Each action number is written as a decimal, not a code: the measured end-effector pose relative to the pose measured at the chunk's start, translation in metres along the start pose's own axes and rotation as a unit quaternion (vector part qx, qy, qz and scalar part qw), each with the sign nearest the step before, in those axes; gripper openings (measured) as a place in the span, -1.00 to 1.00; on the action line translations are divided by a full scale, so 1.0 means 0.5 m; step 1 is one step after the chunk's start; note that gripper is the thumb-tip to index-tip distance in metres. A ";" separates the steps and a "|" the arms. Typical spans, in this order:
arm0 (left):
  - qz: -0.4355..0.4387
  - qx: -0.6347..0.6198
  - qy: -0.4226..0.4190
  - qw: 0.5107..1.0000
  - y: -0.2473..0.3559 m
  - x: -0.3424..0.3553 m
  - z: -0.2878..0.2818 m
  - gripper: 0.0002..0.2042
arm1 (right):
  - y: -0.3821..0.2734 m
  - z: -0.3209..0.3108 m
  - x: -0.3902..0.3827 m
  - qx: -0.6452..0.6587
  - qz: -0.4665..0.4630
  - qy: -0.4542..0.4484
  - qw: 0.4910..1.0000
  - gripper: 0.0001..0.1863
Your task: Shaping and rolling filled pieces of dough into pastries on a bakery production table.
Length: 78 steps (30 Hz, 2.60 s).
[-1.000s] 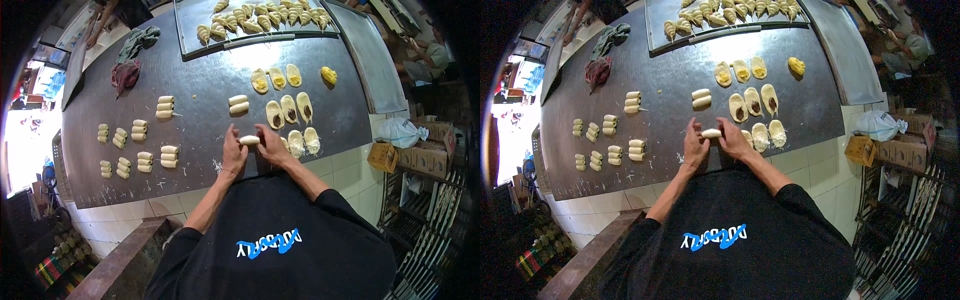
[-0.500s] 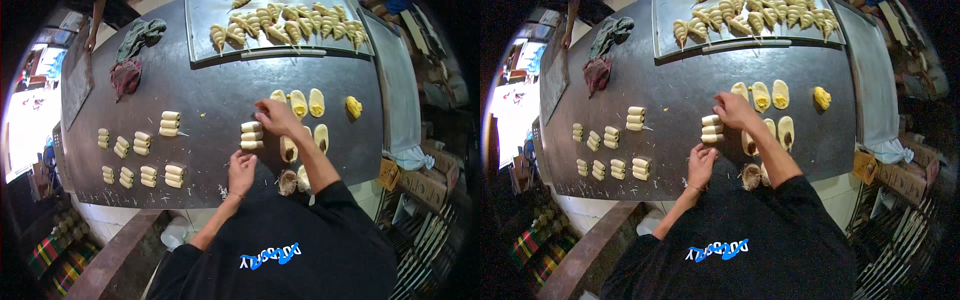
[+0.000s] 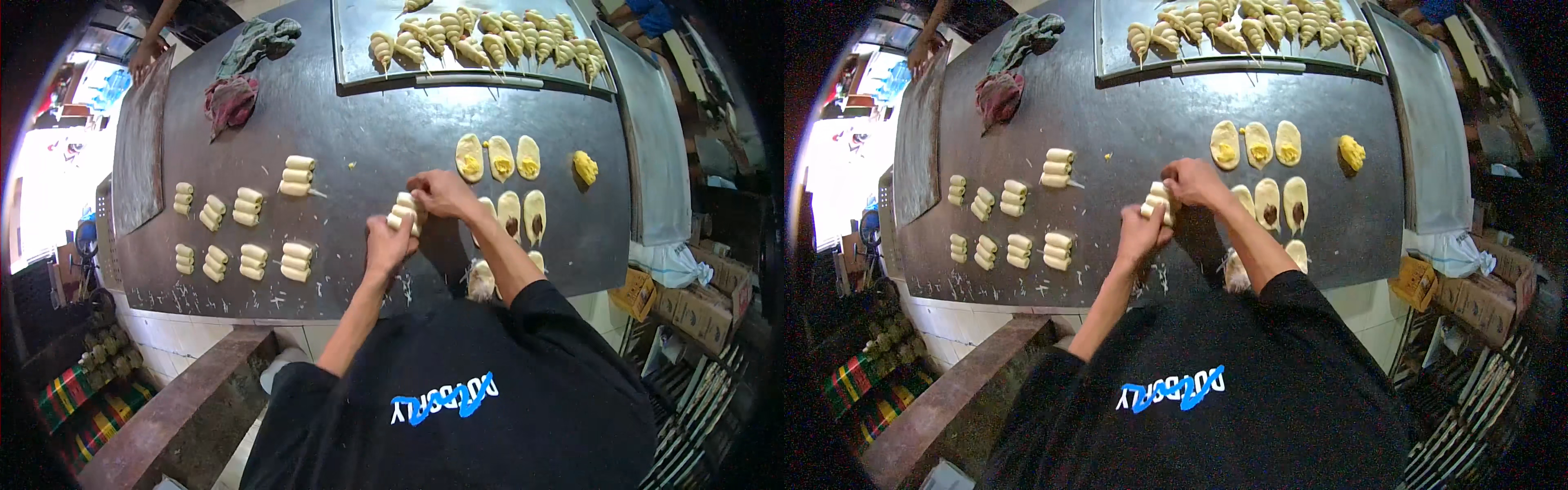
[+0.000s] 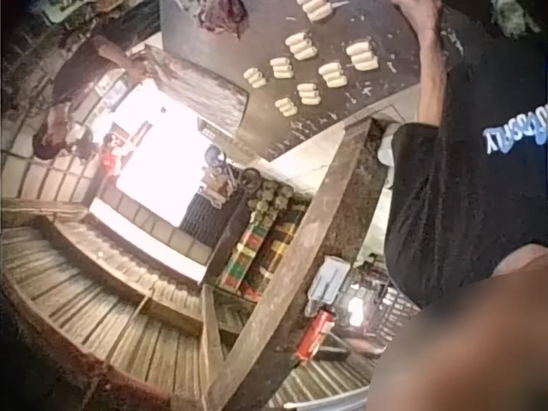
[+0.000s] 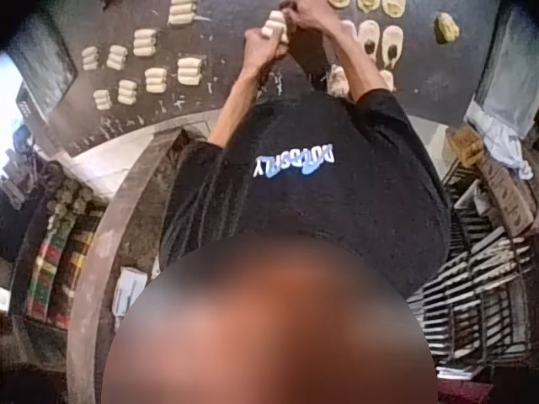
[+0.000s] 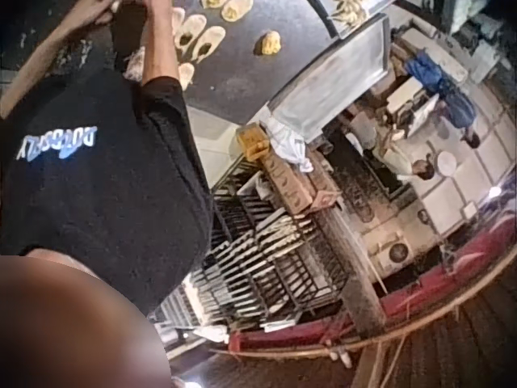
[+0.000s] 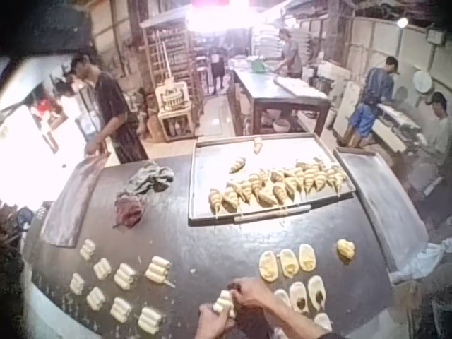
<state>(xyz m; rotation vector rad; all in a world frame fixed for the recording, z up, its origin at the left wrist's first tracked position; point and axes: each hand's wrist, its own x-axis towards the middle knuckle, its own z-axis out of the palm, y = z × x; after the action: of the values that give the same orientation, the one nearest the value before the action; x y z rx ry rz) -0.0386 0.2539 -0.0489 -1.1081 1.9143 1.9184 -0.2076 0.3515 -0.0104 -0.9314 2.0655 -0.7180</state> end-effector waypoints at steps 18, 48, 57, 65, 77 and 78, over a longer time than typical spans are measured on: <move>0.249 0.003 0.222 0.943 -0.012 0.005 -0.062 -0.56 | -0.028 0.196 -0.094 0.274 0.108 0.434 0.851 -0.41; 0.336 0.192 0.117 0.915 0.183 0.085 0.032 -0.64 | 0.143 -0.213 -0.129 0.188 -0.034 0.242 0.951 -0.58; 0.276 0.431 0.087 0.855 0.247 0.290 0.111 0.01 | 0.217 -0.241 -0.003 -0.155 -0.070 0.195 0.966 -0.80; 0.235 0.413 0.040 0.879 0.258 0.304 0.088 -0.08 | 0.190 -0.203 -0.027 -0.136 -0.206 0.200 0.948 -0.88; 0.221 0.338 0.123 0.907 0.274 0.291 0.118 0.02 | 0.187 -0.287 0.079 -0.090 0.075 0.259 0.959 -0.42; 0.225 0.334 0.126 0.907 0.272 0.295 0.119 0.02 | 0.186 -0.284 0.091 -0.104 0.067 0.262 0.957 -0.39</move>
<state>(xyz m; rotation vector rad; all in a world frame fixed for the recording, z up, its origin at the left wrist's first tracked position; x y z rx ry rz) -0.2472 0.2393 -0.0447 -0.7622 2.8538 1.1046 -0.3777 0.3949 -0.0158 -0.7539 2.6867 -0.7406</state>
